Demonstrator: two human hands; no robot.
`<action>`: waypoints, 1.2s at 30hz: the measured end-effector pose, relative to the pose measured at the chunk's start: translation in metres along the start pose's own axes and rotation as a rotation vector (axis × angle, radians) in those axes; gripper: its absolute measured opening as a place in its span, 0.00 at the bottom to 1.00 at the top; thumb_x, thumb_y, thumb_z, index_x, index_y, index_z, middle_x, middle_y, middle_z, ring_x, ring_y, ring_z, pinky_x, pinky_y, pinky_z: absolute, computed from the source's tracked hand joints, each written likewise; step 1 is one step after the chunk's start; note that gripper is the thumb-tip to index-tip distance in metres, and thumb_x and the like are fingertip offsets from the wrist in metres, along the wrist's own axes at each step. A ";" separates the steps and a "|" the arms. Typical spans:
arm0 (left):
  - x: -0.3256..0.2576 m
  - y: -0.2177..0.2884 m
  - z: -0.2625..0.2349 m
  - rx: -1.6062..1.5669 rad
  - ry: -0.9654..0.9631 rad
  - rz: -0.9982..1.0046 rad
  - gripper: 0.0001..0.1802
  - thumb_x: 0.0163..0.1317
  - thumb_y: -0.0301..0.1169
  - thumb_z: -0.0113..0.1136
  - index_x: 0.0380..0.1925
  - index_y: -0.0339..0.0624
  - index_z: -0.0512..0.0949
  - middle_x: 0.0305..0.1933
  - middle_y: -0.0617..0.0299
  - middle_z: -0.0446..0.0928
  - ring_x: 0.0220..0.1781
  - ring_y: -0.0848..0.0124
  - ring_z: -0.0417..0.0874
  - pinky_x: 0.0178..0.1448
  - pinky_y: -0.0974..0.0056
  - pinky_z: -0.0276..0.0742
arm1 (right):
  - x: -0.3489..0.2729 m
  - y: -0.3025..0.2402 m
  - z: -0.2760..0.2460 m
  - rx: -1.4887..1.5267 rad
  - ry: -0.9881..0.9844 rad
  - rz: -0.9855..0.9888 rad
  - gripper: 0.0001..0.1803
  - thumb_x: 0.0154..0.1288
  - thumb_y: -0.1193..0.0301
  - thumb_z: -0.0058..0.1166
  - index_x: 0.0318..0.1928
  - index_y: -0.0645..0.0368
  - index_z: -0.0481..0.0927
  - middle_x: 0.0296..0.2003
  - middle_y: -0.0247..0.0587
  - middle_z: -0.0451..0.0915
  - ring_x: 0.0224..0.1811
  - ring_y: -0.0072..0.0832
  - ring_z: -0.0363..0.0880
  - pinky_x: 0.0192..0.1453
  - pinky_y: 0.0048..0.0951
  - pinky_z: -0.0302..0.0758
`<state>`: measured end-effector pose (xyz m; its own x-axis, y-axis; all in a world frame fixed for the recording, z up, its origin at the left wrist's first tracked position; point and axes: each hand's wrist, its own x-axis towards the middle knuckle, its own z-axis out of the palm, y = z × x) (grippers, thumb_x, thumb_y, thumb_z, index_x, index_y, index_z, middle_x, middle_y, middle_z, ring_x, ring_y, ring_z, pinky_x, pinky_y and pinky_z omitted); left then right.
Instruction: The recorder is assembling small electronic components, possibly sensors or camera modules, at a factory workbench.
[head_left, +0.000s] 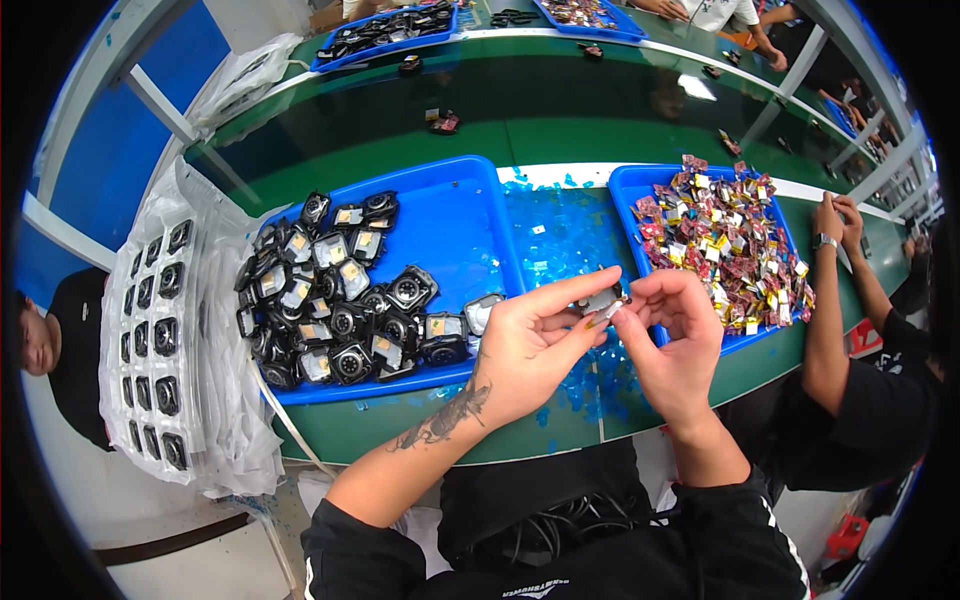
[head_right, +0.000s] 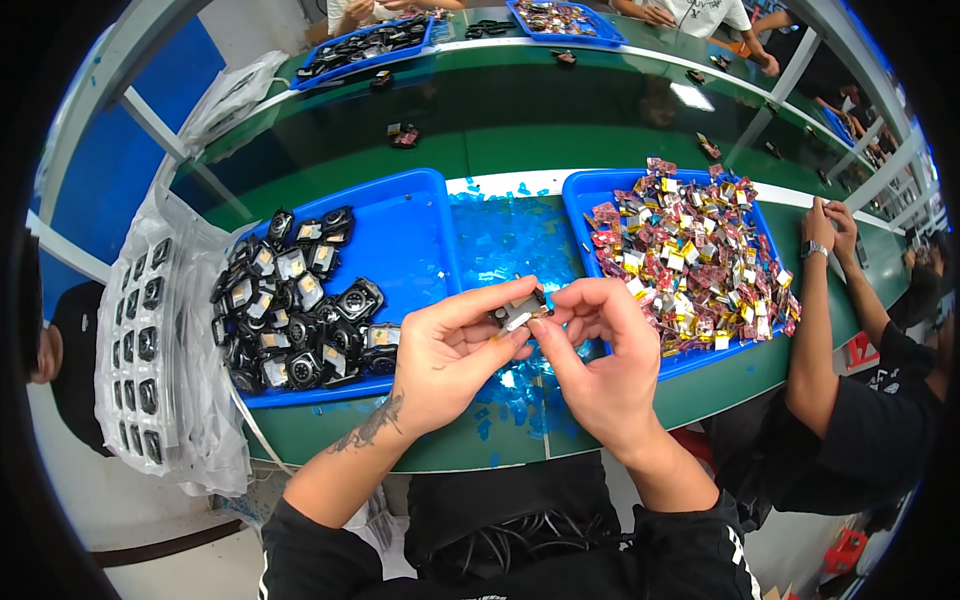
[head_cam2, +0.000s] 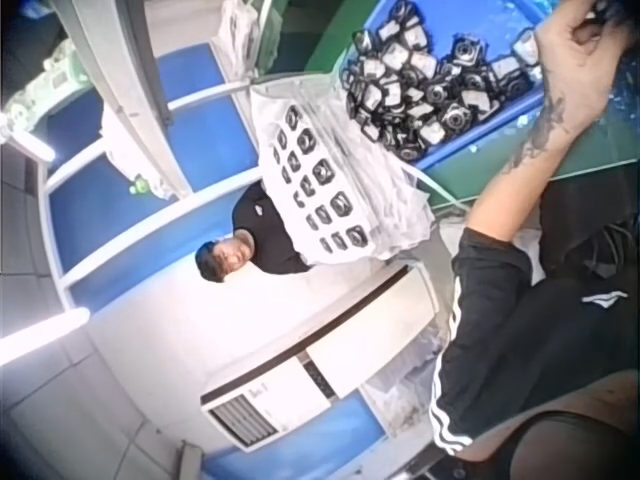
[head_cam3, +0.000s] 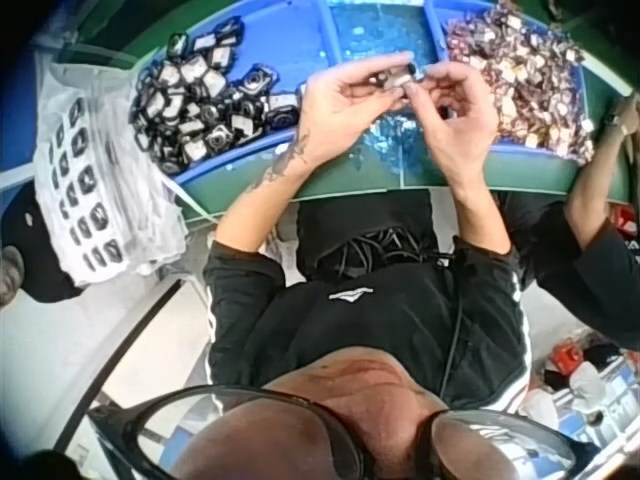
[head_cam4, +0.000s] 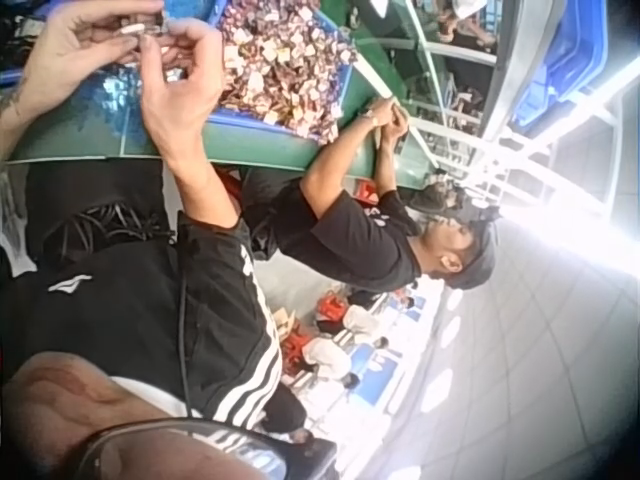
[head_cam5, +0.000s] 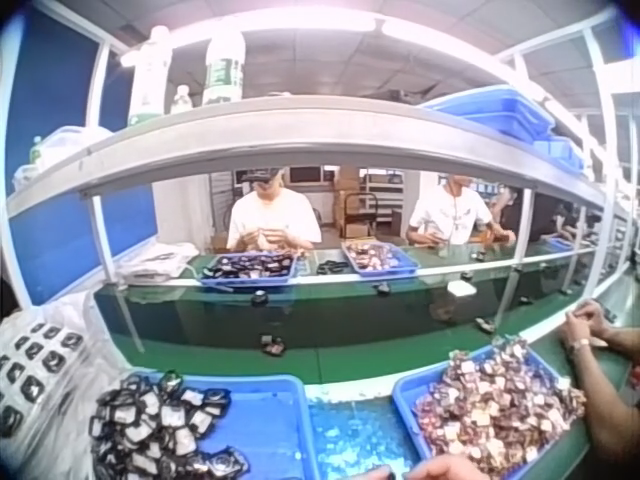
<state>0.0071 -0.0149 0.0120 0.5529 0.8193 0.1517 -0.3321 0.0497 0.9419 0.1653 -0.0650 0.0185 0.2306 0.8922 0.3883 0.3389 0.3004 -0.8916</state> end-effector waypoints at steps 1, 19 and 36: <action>0.000 0.002 0.000 -0.035 -0.012 -0.018 0.22 0.66 0.17 0.53 0.61 0.36 0.72 0.59 0.56 0.76 0.55 0.71 0.80 0.55 0.68 0.81 | 0.000 0.001 0.001 -0.015 0.022 -0.029 0.17 0.56 0.85 0.62 0.46 0.64 0.74 0.36 0.35 0.77 0.37 0.16 0.77 0.35 0.17 0.76; 0.001 -0.004 0.002 0.548 0.308 0.421 0.29 0.59 0.16 0.56 0.62 0.38 0.66 0.55 0.47 0.74 0.46 0.62 0.85 0.39 0.68 0.83 | 0.153 0.029 0.007 -0.201 -0.385 0.114 0.19 0.57 0.78 0.59 0.49 0.67 0.72 0.28 0.42 0.84 0.30 0.20 0.80 0.34 0.23 0.76; -0.013 -0.002 0.009 1.079 -0.352 1.144 0.13 0.40 0.29 0.61 0.31 0.44 0.77 0.22 0.70 0.66 0.23 0.75 0.72 0.23 0.71 0.65 | 0.222 0.081 -0.038 -0.554 -0.049 -0.060 0.12 0.61 0.67 0.62 0.37 0.65 0.80 0.27 0.39 0.82 0.26 0.25 0.81 0.34 0.28 0.77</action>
<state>0.0069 -0.0309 0.0107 0.5954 -0.0308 0.8029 -0.0918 -0.9953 0.0298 0.2790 0.1441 0.0411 0.1582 0.8975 0.4117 0.7819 0.1408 -0.6073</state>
